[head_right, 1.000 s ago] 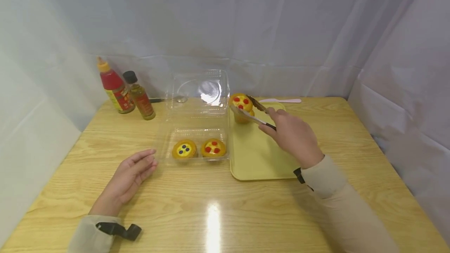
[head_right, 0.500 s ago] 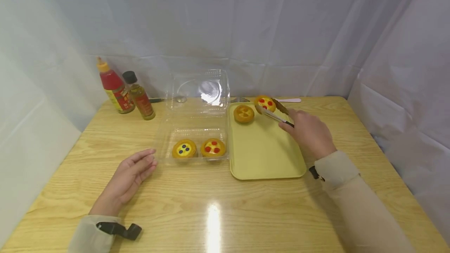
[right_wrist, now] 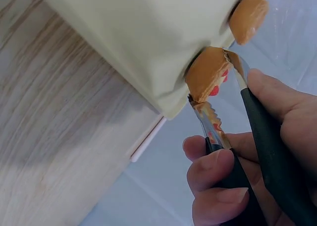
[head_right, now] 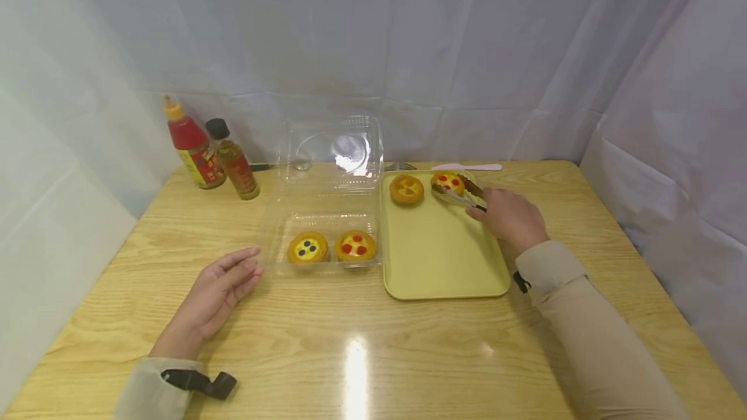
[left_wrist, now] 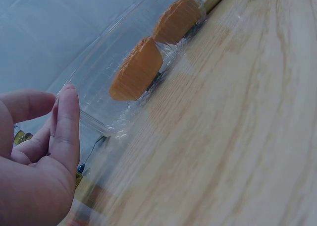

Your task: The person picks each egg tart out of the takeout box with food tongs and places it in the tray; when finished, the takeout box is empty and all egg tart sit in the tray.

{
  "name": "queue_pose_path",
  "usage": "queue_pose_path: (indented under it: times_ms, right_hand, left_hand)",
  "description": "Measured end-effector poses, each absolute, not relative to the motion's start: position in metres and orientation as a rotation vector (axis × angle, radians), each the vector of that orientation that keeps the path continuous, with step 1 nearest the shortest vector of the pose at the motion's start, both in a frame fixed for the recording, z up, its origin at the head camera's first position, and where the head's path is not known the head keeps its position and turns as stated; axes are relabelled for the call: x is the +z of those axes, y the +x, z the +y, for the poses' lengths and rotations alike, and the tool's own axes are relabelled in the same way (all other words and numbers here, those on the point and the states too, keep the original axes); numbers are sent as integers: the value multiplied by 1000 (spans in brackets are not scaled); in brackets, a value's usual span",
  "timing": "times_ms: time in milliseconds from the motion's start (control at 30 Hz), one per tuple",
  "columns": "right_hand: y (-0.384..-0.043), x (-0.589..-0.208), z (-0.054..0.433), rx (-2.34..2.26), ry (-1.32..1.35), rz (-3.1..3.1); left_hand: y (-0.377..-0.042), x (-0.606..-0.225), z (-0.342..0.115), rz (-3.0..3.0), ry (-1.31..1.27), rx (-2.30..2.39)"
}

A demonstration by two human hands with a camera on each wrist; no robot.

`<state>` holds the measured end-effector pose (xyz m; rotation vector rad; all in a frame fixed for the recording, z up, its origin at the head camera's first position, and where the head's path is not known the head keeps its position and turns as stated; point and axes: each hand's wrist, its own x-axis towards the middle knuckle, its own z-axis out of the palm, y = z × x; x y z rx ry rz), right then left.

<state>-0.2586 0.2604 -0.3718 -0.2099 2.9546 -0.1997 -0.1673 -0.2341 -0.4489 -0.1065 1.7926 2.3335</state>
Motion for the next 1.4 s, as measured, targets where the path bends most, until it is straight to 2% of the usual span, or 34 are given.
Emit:
queue_pose_path:
  times_ms: [267,500,867,1400]
  right_hand:
    - [-257,-369,260,-216,-163,2948]
    - [-239,-354,247,-292,-230,3005]
    - [-211,-333,203,-550,-556,2978]
    - [-221,-348,143,-363,-1016,2887]
  left_hand:
    - [-167,-447,-233,1789,-110,2335]
    - [-167,-448,-234,1774,-112,2350]
    - [-167,-445,-233,1775,-121,2358]
    - [-166,-442,-228,1800,-134,2341]
